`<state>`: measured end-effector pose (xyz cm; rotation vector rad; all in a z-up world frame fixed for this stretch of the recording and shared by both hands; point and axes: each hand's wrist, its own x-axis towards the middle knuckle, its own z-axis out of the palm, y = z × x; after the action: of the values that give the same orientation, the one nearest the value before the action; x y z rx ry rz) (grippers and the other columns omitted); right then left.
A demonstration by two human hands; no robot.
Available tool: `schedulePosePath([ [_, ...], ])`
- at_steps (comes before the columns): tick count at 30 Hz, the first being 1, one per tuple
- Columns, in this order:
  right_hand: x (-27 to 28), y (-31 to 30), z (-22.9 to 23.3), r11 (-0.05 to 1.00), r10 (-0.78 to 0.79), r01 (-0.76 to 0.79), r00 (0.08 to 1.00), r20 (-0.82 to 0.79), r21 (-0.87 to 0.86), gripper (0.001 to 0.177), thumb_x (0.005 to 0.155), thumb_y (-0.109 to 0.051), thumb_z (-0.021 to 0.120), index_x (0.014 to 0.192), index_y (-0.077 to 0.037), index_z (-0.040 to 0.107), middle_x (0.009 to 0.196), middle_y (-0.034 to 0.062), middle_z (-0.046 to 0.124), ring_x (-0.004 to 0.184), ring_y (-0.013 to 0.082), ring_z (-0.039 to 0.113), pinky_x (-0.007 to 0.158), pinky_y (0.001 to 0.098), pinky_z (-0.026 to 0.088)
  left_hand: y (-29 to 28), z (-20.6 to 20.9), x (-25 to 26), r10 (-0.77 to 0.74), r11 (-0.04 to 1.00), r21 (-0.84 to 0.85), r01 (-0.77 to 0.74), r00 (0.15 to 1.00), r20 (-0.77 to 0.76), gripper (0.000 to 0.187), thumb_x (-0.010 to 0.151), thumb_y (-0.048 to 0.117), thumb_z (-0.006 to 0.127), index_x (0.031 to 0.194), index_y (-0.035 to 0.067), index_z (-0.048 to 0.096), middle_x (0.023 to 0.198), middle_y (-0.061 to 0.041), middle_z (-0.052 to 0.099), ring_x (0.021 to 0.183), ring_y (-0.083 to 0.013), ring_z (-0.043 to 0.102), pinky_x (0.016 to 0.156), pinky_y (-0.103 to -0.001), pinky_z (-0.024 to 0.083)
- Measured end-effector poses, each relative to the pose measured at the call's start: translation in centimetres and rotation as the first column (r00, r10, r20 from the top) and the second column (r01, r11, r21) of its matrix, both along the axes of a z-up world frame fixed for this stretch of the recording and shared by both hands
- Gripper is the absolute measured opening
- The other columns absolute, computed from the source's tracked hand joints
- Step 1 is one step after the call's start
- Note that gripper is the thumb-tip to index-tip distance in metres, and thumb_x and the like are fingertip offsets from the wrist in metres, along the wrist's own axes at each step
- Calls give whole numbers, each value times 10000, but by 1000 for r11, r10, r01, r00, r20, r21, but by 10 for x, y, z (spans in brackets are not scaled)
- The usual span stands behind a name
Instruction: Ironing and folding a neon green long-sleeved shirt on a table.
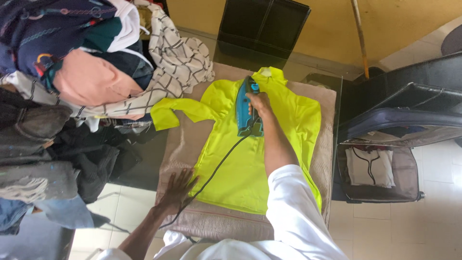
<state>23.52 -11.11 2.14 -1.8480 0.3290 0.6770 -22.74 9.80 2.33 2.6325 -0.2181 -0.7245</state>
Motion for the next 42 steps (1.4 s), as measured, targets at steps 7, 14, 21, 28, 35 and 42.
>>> schedulePosePath([
  [7,-66,-25,-19,999,40,-36,990,-132,27,350,872,-311,780,830,-5,616,607,87,577,420,246,553,391,431,498,14,-12,-3,51,980,-200,-14,982,180,825,944,396,671,1603,207,212,1694,-126,-2,1561,-322,-66,1208,-596,-45],
  [14,-183,-3,-6,994,58,-32,964,-259,106,299,866,-334,790,859,-61,668,583,51,579,428,195,557,407,399,521,22,-21,-1,33,950,-313,-9,997,70,777,865,335,771,1532,220,389,1708,-96,-11,1567,-287,-119,1228,-592,-75],
  [21,-264,33,-11,988,50,-7,959,-280,153,297,889,-321,777,846,-50,665,593,56,591,424,195,568,412,410,535,40,-60,7,390,671,-738,-65,878,278,291,894,233,774,1156,114,726,1323,-101,681,1468,-332,507,1244,-499,375],
  [28,-363,21,32,976,193,-175,971,-137,132,317,893,-233,741,777,33,616,553,102,611,393,202,589,334,370,500,2,19,44,619,630,-715,-303,752,227,375,850,195,733,1212,103,697,1331,-157,623,1303,-311,587,1073,-410,497],
  [35,-376,-43,37,999,-28,26,999,-41,-44,291,874,-226,707,739,14,614,548,75,586,387,193,588,330,365,488,-75,-24,73,436,817,-562,-127,774,459,568,969,308,638,1467,72,502,1561,-221,434,1439,-421,418,1178,-500,352],
  [42,-306,-107,35,985,-149,153,987,57,-83,278,878,-231,714,757,12,656,558,81,601,383,201,583,333,377,483,-108,-10,72,142,982,-181,-58,856,498,748,982,493,537,1584,114,306,1692,-119,178,1564,-340,131,1230,-583,82],
])
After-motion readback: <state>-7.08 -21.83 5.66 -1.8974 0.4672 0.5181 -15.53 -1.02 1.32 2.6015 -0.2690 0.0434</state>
